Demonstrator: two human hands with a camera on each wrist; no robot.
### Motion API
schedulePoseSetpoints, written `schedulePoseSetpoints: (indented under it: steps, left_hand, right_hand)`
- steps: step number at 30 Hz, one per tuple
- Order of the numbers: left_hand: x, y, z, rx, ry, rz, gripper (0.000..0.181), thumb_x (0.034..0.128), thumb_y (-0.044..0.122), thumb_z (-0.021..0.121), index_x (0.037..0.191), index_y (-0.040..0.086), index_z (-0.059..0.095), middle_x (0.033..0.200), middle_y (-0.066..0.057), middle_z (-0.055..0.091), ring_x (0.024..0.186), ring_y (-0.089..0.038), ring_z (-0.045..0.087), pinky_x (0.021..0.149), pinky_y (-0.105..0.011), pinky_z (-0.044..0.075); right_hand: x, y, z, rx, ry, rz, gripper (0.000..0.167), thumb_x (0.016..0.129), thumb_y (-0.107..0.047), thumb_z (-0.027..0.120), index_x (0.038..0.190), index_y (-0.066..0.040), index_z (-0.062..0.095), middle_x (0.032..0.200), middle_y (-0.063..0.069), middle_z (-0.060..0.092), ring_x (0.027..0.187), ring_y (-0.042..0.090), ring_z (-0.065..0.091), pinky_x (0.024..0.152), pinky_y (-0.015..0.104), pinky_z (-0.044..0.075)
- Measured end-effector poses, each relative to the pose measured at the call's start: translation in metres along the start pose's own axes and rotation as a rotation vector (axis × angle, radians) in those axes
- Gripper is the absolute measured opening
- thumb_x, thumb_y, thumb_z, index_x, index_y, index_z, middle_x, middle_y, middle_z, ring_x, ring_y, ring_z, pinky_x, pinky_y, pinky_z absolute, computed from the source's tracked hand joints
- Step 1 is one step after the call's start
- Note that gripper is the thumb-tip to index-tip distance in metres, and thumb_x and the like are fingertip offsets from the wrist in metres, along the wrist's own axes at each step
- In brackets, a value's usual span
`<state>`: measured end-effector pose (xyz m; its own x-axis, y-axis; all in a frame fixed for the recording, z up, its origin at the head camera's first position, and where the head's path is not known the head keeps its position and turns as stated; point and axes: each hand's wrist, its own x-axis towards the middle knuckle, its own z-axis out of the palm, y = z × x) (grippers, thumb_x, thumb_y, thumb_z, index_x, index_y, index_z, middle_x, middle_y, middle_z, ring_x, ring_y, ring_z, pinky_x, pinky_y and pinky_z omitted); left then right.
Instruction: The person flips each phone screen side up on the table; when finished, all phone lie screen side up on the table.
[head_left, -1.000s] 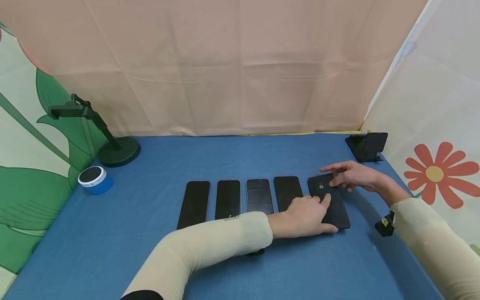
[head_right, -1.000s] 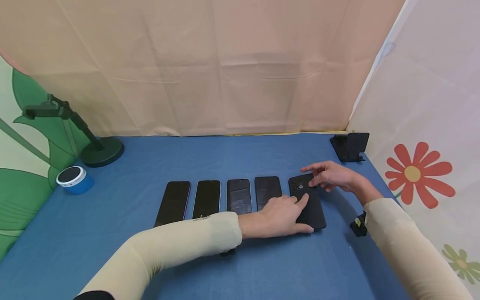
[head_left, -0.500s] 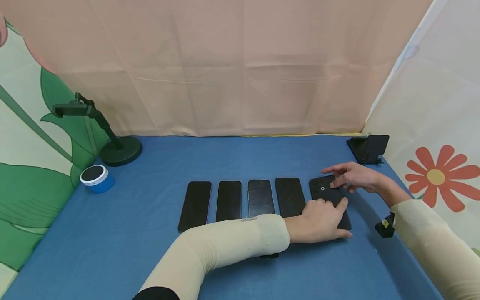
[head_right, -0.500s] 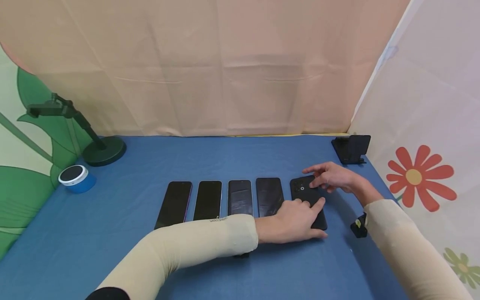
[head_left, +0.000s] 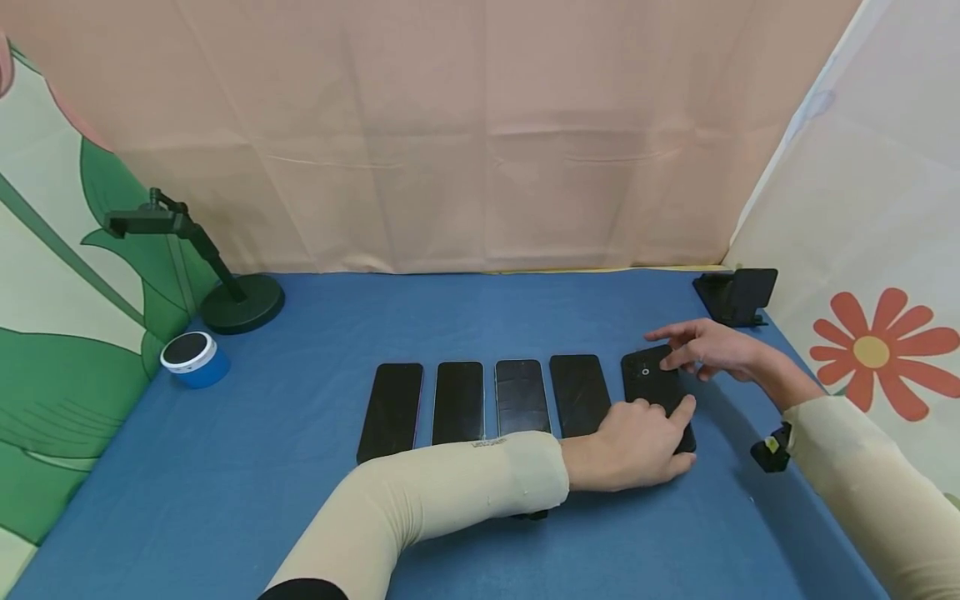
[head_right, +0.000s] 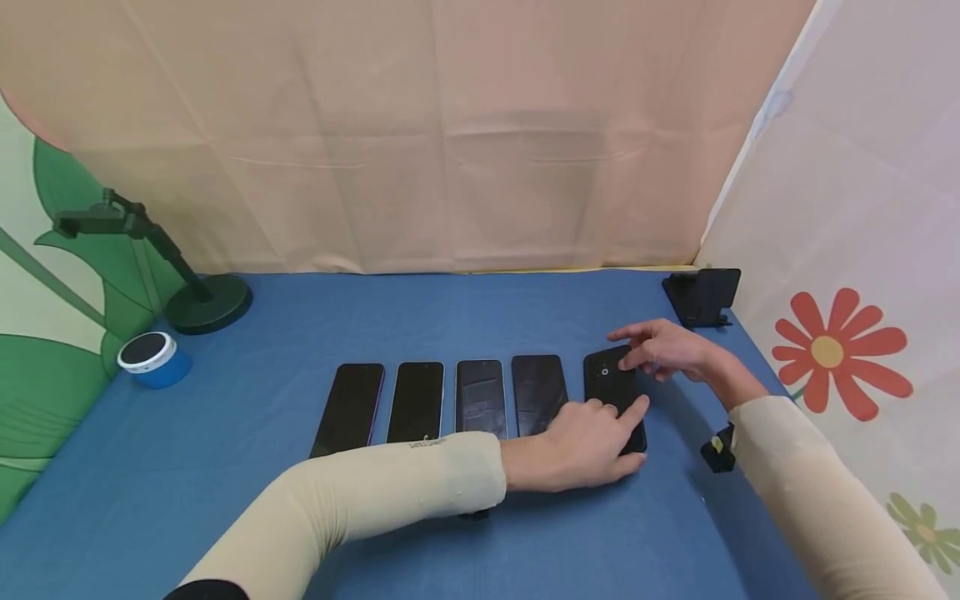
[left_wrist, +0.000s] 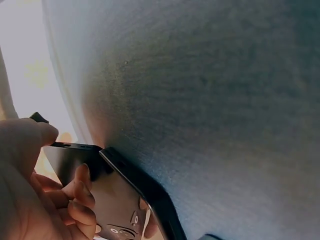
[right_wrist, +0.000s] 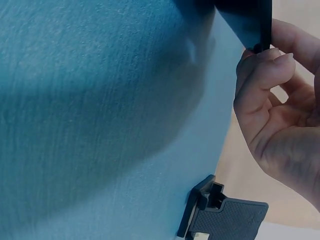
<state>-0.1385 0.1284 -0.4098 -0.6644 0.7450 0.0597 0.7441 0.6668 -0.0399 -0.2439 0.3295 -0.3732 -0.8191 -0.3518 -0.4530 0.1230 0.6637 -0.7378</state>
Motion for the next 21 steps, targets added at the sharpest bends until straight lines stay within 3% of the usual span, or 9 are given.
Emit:
schedulePoseSetpoints:
  steps: [7,10,21]
  left_hand:
    - [0.000,-0.002,0.002,-0.033,0.016,-0.004,0.069,0.0976,0.066,0.044,0.154,0.028,0.037,0.091,0.013,0.070,0.078,-0.003,0.063,0.051,-0.019,0.044]
    - [0.000,-0.004,0.003,-0.025,0.052,0.005,0.069,0.0972,0.067,0.045,0.154,0.028,0.039,0.085,0.014,0.069,0.073,-0.003,0.062,0.048,-0.018,0.042]
    - [0.000,-0.009,0.007,0.015,0.184,0.058,0.064,0.0962,0.066,0.048,0.144,0.025,0.051,0.086,0.013,0.069,0.071,-0.003,0.062,0.049,-0.018,0.042]
  right_hand:
    - [0.000,-0.003,0.001,-0.013,-0.003,0.006,0.063,0.095,-0.017,0.067,0.151,-0.004,0.041,0.071,0.002,0.049,0.058,0.013,0.046,0.051,0.031,0.040]
    - [0.000,-0.006,0.001,-0.026,-0.001,0.001,0.064,0.095,-0.017,0.067,0.152,-0.004,0.040,0.071,0.002,0.050,0.059,0.013,0.046,0.052,0.030,0.040]
    - [0.003,-0.010,0.000,-0.055,-0.001,0.032,0.068,0.096,-0.017,0.066,0.154,-0.001,0.035,0.074,0.002,0.051,0.061,0.014,0.047,0.052,0.028,0.041]
